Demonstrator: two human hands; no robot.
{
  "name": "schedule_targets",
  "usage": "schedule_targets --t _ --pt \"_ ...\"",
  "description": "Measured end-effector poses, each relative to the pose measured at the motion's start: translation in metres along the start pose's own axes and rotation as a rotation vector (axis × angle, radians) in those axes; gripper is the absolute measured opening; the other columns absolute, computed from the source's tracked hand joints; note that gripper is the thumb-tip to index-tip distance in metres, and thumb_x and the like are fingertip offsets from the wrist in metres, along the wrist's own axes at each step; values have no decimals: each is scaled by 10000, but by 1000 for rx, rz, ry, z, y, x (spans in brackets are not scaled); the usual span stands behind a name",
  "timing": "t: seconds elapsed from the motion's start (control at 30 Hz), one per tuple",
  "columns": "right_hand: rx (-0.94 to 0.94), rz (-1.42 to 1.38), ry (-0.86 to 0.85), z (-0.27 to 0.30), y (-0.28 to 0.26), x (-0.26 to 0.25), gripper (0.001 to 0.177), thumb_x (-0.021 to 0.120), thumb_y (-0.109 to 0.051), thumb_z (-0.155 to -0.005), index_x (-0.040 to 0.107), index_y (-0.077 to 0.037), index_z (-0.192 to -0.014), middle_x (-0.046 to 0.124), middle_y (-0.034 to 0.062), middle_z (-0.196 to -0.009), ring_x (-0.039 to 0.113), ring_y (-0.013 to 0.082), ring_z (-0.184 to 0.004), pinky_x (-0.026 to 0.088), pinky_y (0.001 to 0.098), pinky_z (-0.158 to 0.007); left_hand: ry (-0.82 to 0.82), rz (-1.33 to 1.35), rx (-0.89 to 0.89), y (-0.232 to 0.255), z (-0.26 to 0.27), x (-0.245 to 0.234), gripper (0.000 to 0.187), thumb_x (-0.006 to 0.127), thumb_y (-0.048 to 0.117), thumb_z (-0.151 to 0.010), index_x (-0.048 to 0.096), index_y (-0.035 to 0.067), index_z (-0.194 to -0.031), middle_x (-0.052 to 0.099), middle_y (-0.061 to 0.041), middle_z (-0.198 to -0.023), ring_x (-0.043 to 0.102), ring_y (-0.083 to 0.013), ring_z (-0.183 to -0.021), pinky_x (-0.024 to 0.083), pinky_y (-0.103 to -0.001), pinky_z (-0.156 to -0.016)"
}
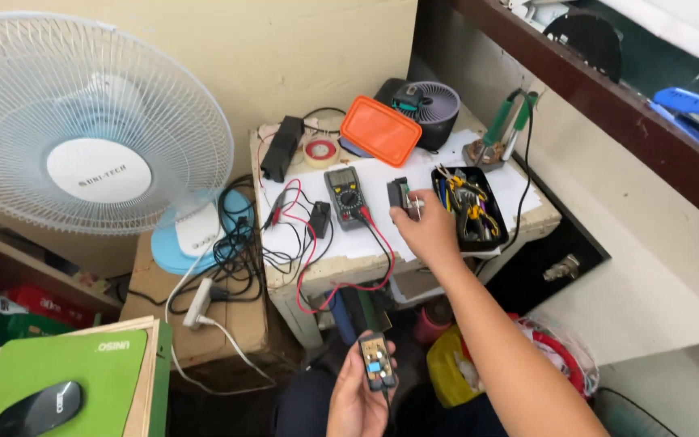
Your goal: The person opens a black electronic device using a screwdriver, removes the casing, and inspects the internal circuit board. They then connect multimeter probes to the board to test it.
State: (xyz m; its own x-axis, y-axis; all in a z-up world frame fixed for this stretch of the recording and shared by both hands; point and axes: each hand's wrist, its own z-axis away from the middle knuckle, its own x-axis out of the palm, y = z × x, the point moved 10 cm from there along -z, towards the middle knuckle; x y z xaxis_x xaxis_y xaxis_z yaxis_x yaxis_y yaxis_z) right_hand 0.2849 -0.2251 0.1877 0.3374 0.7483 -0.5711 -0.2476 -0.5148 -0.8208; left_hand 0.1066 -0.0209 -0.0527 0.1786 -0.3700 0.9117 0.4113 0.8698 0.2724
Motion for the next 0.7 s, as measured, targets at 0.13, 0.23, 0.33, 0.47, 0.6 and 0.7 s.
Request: schedule_targets --t 0.13,0.23,0.33,0.47,0.6,0.7 --pt "-38 187 -12 -42 -7 27 554 749 -492 -1071 630 -99 -1442 801 182 -1028 781 419 -919 577 557 -748 96 -4 -9 -2 -4 -6 589 677 315 -1066 681 52 -1593 807 -391 -1321 798 -387 -964 661 -452 -714" --pt "-7 311 -90 -36 -3 42 685 768 -463 -1109 516 -78 -1616 779 223 -1237 764 475 -1112 611 588 -781 80 -4 -9 1 2 1 622 663 304 -1074 643 49 -1641 803 -394 -1341 815 -388 -983 677 -449 -721" --pt "-40 215 -13 0 2 22 860 792 -544 -1051 478 -106 -1721 790 232 -1399 757 423 -1308 624 573 -1033 124 -19 -23 7 9 20 582 664 319 -1090 667 35 -1599 809 -330 -1328 793 -360 -1017 655 -427 -793" --pt "19 -118 69 116 53 -12 367 733 -446 -1057 835 -158 -1262 708 46 -567 635 178 -507 511 359 -607 53 -43 52 17 15 33 525 671 241 -1087 666 16 -1561 802 -360 -1337 790 -383 -1058 630 -428 -898" --pt "28 -294 -98 215 149 22 330 690 -328 -1086 935 -113 -1138 869 59 -770 660 115 -609 535 285 -669 72 -87 88 22 29 56 413 649 220 -1128 695 16 -1484 814 -317 -1293 783 -355 -1112 637 -468 -899" --pt "99 -372 -189 258 143 22 291 738 -278 -1061 953 -115 -1172 892 45 -852 718 112 -717 533 281 -722 129 -133 117 22 41 73 382 706 216 -1110 718 14 -1434 830 -270 -1247 764 -295 -988 605 -404 -827"
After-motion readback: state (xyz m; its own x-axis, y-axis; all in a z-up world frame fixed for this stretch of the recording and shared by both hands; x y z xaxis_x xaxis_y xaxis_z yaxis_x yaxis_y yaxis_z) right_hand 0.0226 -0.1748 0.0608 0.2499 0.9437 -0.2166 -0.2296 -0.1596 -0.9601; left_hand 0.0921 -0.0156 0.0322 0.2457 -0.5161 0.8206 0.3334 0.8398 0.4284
